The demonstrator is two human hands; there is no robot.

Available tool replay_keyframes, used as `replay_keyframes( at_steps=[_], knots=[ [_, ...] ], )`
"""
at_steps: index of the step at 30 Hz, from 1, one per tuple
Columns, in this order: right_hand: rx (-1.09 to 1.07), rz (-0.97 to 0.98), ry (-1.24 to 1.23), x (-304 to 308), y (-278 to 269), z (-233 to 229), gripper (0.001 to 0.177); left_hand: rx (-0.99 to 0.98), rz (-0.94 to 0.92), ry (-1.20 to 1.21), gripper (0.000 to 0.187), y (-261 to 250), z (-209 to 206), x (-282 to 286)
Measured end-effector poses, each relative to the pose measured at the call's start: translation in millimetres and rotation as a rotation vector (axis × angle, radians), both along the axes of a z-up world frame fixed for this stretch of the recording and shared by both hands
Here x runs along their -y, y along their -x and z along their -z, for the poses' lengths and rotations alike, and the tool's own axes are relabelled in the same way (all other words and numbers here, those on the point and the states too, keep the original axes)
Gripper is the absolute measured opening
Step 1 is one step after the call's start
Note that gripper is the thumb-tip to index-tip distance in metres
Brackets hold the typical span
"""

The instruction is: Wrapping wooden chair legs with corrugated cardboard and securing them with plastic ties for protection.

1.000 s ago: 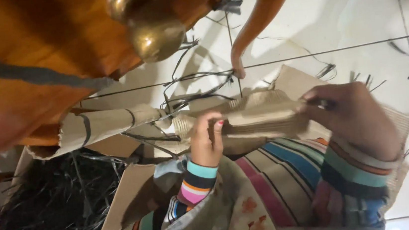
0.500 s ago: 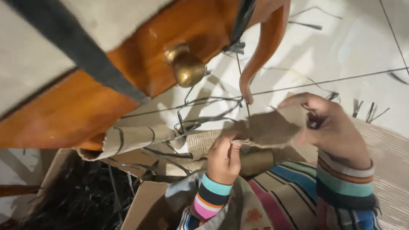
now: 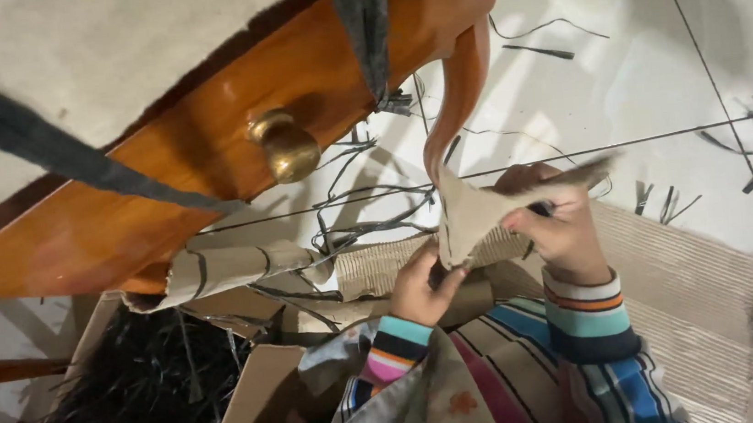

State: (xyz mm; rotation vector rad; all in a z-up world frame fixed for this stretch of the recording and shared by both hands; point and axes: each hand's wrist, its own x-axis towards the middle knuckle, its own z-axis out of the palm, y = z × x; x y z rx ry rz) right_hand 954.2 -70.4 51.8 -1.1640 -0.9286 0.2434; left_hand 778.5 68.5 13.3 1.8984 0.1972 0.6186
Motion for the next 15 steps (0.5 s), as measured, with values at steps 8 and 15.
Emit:
replay_keyframes(
  at_steps=[8, 15],
  knots=[
    [-0.030, 0.153, -0.056, -35, 25, -38, 0.018, -0.202, -0.145, -0.126, 0.039, 5, 53, -7],
    [0.101, 0.299, -0.105, -31, 19, -36, 0.026, -0.572, -0.166, 0.116, 0.059, -9, 94, -19]
  ],
)
